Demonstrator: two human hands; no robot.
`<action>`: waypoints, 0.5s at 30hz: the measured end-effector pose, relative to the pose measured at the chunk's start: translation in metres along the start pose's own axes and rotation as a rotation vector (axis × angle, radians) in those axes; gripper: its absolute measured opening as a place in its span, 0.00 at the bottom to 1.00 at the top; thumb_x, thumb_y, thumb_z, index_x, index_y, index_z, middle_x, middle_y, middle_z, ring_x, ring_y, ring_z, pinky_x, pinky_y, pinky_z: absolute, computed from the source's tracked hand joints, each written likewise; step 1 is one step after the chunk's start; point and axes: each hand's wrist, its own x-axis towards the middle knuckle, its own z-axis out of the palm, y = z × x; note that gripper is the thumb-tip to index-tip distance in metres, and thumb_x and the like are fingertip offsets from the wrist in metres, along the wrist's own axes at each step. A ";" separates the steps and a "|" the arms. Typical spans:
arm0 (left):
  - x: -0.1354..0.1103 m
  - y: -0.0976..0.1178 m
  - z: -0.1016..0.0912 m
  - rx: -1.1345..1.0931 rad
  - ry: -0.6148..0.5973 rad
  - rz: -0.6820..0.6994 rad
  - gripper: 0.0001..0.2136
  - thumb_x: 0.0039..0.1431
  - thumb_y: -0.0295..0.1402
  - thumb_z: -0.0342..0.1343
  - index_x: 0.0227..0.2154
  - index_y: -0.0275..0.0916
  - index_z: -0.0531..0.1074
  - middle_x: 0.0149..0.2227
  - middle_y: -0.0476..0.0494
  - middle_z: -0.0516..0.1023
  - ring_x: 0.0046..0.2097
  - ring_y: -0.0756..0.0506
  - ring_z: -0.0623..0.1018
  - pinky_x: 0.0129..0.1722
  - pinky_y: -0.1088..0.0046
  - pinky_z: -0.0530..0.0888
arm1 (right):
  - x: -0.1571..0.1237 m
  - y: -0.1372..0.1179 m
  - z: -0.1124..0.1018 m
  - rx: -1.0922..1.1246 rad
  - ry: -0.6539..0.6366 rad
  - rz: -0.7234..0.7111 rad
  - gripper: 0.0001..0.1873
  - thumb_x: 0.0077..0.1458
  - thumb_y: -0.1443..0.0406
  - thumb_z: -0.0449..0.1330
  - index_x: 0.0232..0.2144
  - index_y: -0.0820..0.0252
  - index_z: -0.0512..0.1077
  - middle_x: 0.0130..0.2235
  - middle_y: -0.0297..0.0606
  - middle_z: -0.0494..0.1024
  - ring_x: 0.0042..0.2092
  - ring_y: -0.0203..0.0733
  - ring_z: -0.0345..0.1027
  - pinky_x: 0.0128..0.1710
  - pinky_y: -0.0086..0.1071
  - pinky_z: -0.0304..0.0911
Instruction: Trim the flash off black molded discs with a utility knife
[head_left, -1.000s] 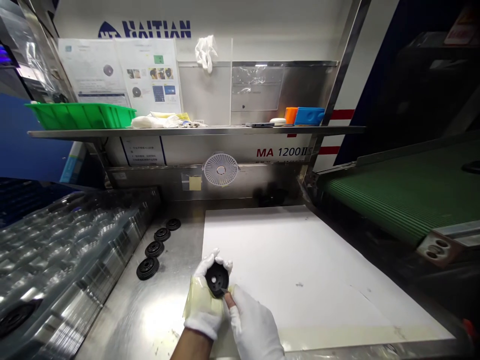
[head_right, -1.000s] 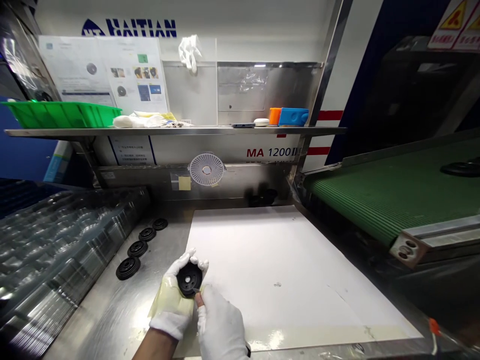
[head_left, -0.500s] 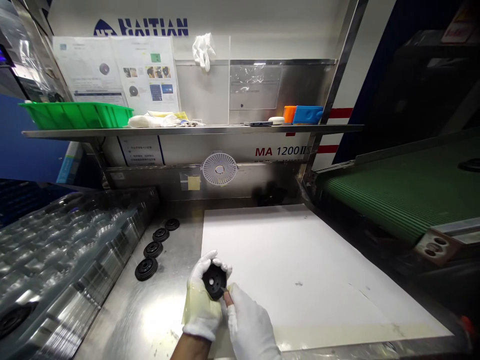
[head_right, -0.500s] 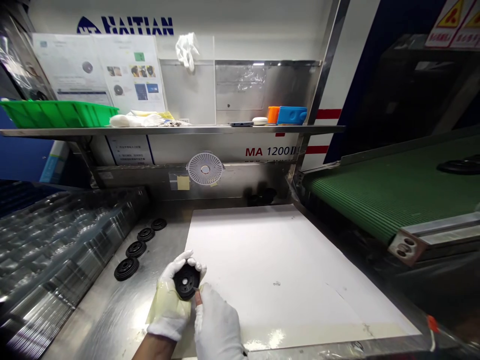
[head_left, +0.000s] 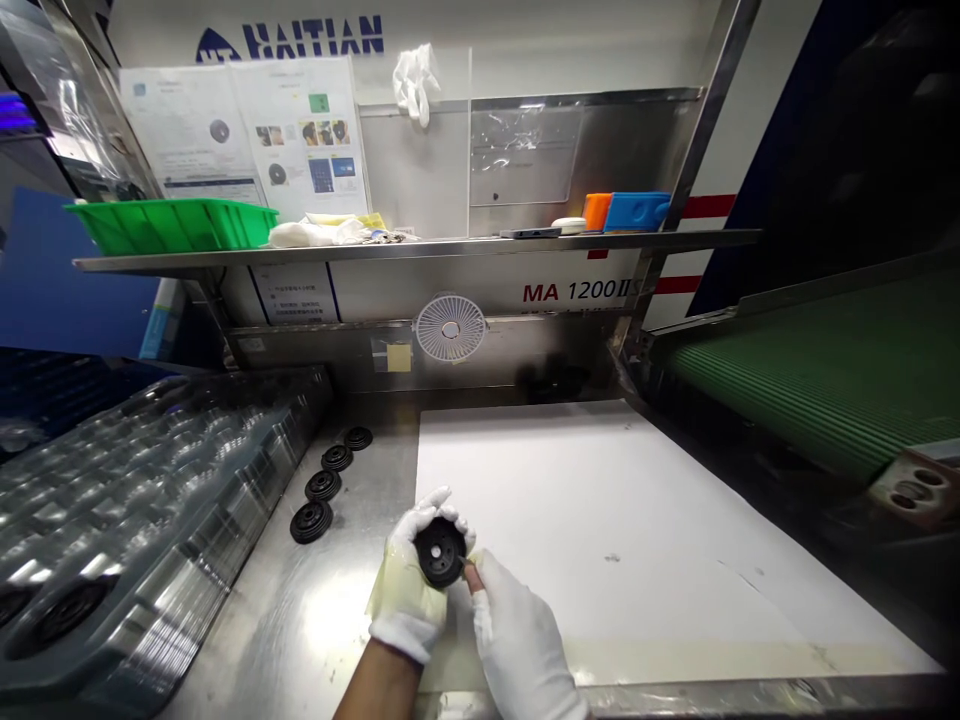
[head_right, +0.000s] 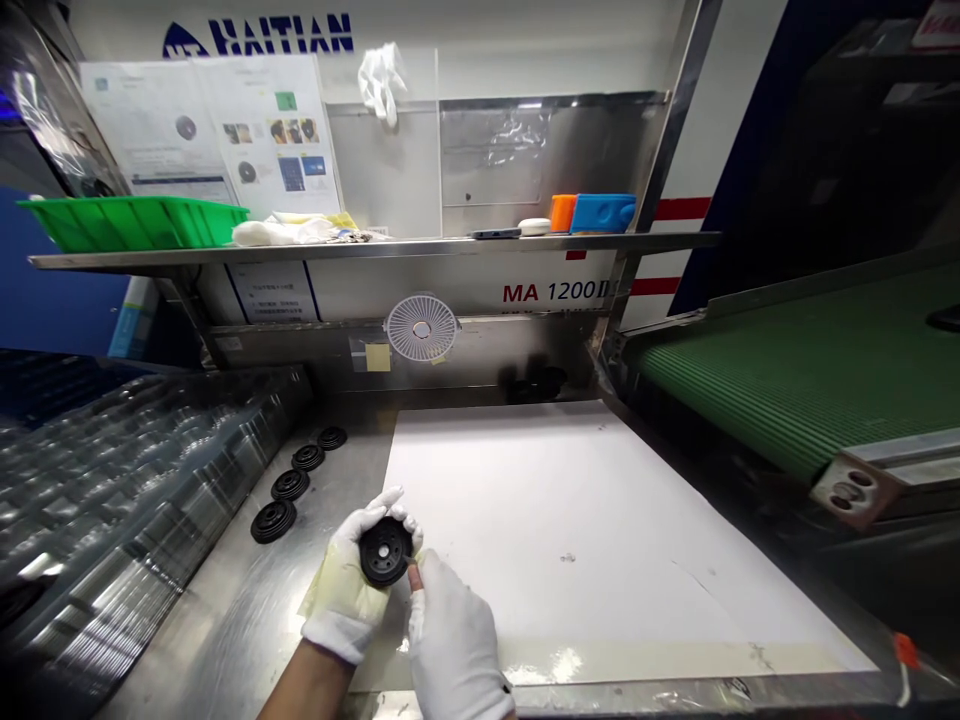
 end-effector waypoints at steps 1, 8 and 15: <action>0.001 -0.002 0.001 -0.004 0.030 0.014 0.10 0.48 0.25 0.56 0.36 0.32 0.71 0.25 0.45 0.70 0.28 0.49 0.72 0.30 0.70 0.73 | -0.001 -0.001 0.002 -0.009 -0.008 -0.001 0.15 0.60 0.64 0.40 0.34 0.54 0.66 0.30 0.35 0.74 0.30 0.44 0.69 0.28 0.32 0.54; 0.005 -0.007 0.004 -0.046 0.098 0.145 0.08 0.49 0.25 0.57 0.34 0.37 0.71 0.26 0.49 0.71 0.30 0.51 0.73 0.35 0.71 0.74 | -0.006 -0.011 0.013 -0.070 0.010 -0.057 0.14 0.60 0.65 0.42 0.32 0.54 0.67 0.28 0.33 0.75 0.28 0.44 0.69 0.26 0.32 0.51; 0.002 -0.002 -0.006 0.000 -0.020 -0.005 0.13 0.48 0.27 0.52 0.38 0.32 0.71 0.26 0.43 0.72 0.30 0.45 0.74 0.32 0.62 0.75 | -0.003 -0.001 0.003 0.011 0.024 -0.013 0.14 0.60 0.64 0.41 0.37 0.53 0.66 0.32 0.34 0.75 0.32 0.43 0.70 0.29 0.31 0.54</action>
